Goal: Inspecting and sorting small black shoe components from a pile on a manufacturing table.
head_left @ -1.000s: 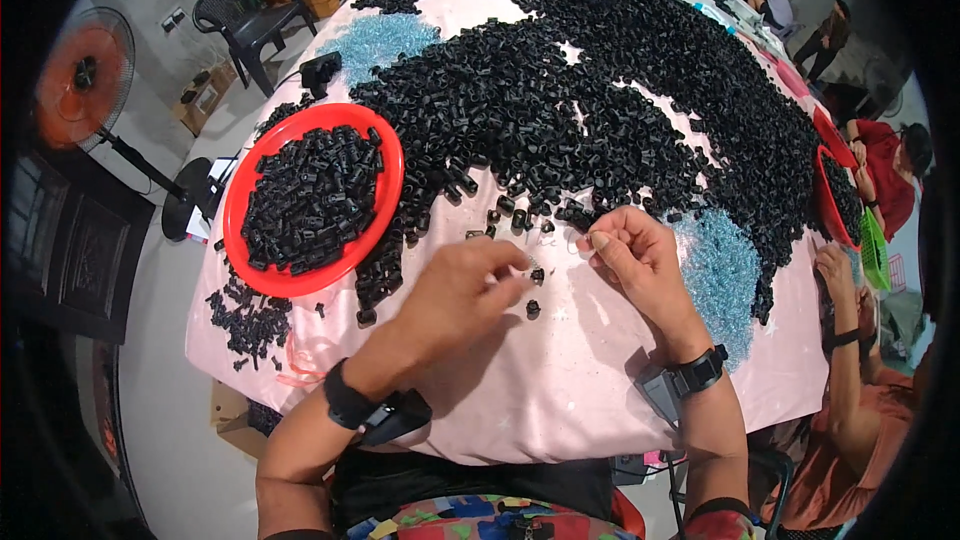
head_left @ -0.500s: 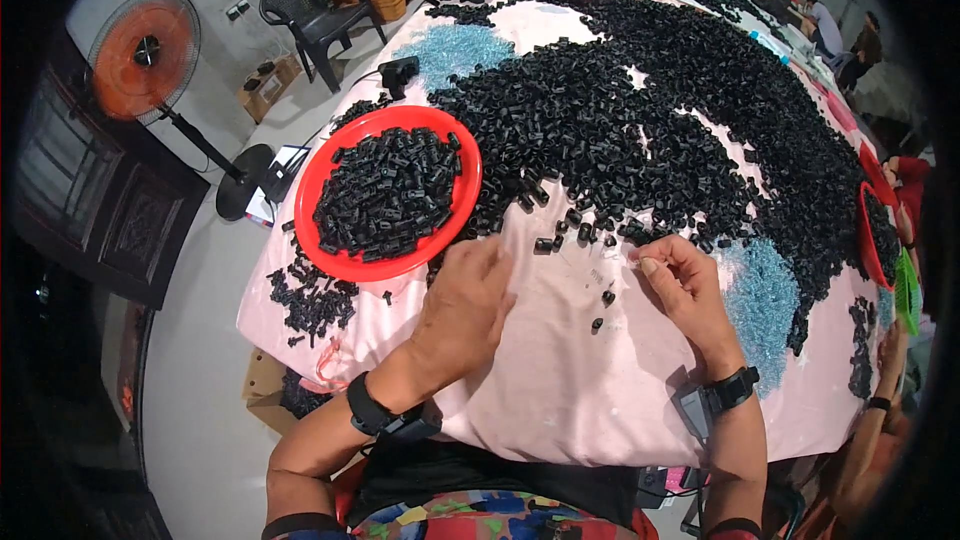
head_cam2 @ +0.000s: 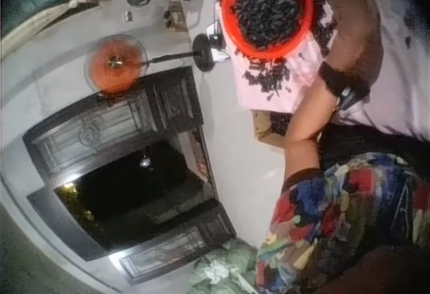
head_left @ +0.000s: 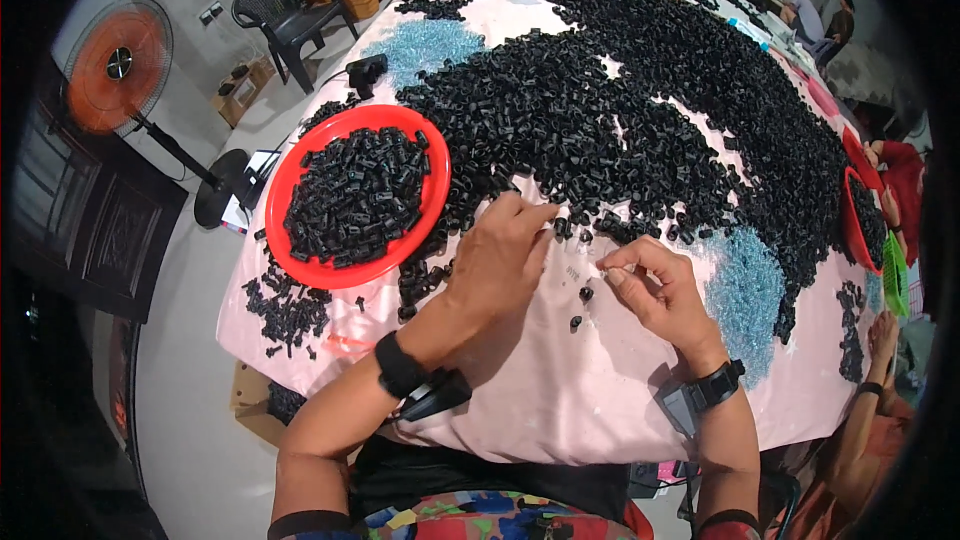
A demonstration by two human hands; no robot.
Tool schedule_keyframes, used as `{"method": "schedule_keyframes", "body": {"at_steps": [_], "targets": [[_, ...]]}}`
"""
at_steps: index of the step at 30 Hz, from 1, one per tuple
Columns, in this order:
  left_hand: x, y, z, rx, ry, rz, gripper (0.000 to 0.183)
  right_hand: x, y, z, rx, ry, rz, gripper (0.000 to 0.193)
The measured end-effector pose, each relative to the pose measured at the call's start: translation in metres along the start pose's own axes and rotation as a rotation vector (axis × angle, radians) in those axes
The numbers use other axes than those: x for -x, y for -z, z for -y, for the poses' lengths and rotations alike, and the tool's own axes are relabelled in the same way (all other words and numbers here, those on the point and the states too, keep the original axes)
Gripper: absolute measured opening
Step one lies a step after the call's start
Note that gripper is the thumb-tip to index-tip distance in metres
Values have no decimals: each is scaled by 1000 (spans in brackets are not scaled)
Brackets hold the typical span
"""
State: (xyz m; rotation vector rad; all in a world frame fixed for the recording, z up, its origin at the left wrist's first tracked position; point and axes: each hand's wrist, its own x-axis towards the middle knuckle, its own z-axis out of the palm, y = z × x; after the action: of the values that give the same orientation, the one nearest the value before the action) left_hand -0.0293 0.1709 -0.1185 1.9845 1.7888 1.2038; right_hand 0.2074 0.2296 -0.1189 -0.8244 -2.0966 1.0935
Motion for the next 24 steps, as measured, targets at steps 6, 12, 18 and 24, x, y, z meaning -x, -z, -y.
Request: {"method": "schedule_keyframes", "body": {"at_steps": [6, 12, 18, 24], "targets": [[-18, -18, 1, -125, -4, 137, 25, 1, 2, 0, -12, -27, -5, 8], [2, 12, 11, 298, 152, 205, 39, 0, 3, 10, 73, -165, -36, 9], [23, 42, 17, 233, 161, 64, 29, -2, -12, 19, 74, 300, 259, 15], [48, 49, 11, 108, 35, 148, 27, -5, -3, 15, 221, 243, 112, 14]]}}
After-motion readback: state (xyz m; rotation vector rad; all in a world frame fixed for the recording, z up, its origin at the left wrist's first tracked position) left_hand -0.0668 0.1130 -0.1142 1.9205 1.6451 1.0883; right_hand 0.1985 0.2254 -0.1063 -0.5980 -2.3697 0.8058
